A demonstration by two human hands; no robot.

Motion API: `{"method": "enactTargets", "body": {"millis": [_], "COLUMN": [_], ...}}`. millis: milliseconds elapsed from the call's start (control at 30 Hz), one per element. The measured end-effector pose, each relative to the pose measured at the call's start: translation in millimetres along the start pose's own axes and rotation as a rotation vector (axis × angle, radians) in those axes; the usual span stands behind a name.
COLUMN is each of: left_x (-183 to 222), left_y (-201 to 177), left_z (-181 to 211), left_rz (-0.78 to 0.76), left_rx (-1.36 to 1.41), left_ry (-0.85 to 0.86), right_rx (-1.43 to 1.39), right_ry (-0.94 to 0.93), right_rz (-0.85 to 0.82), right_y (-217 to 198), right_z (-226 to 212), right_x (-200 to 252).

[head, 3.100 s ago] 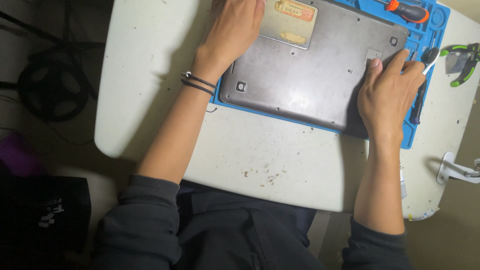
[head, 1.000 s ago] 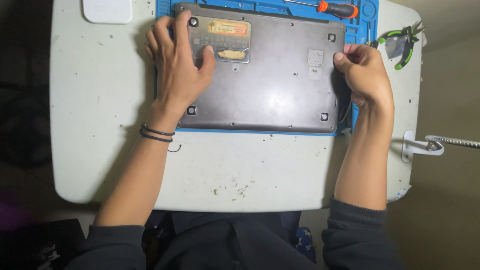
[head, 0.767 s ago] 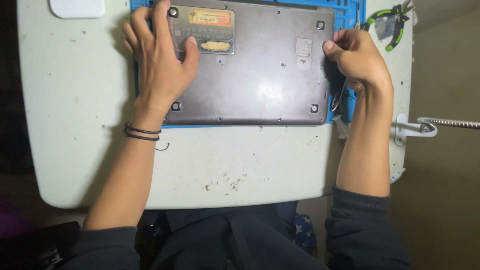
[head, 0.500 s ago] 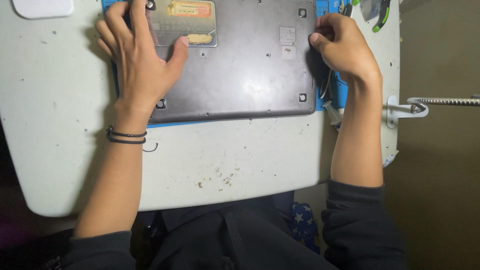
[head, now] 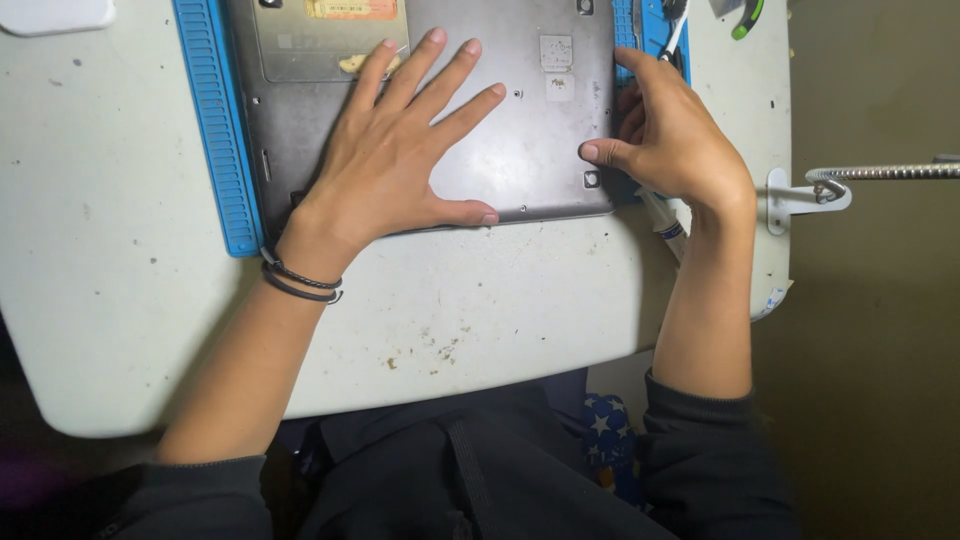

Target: Connecting internal ribbon cables and then closing and screwing the back cover of a laptop

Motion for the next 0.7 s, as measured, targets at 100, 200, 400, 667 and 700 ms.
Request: {"method": "enactTargets", "body": {"millis": [100, 200, 400, 667, 700], "left_x": [2, 0, -1, -11, -14], "left_y": [-1, -1, 1, -2, 0], "left_z": [1, 1, 0, 9, 10], "left_rz": [0.018, 0.011, -0.032, -0.012, -0.009], "left_rx": [-0.025, -0.009, 0.023, 0.078, 0.072], "left_ry": [0.045, 0.058, 0.074, -0.049, -0.05], "right_rx": [0.015, 0.059, 0.054, -0.035, -0.035], "right_ry": [0.017, 0.016, 0.003, -0.102, -0.108], "right_rz": [0.008, 0.034, -0.029, 0.097, 0.1], "right_y": [5, 2, 3, -8, -5], "right_z": [5, 3, 0, 7, 18], "right_x": [2, 7, 13, 16, 10]}}
Point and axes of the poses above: each hand's wrist, its own x-axis away from the middle knuckle, its own y-axis out of the palm, z = x × y, the point moved 7 cm from there along -x, towards the middle knuckle, and after that the axes turned 8 degrees about y, right-handed, at the moved point
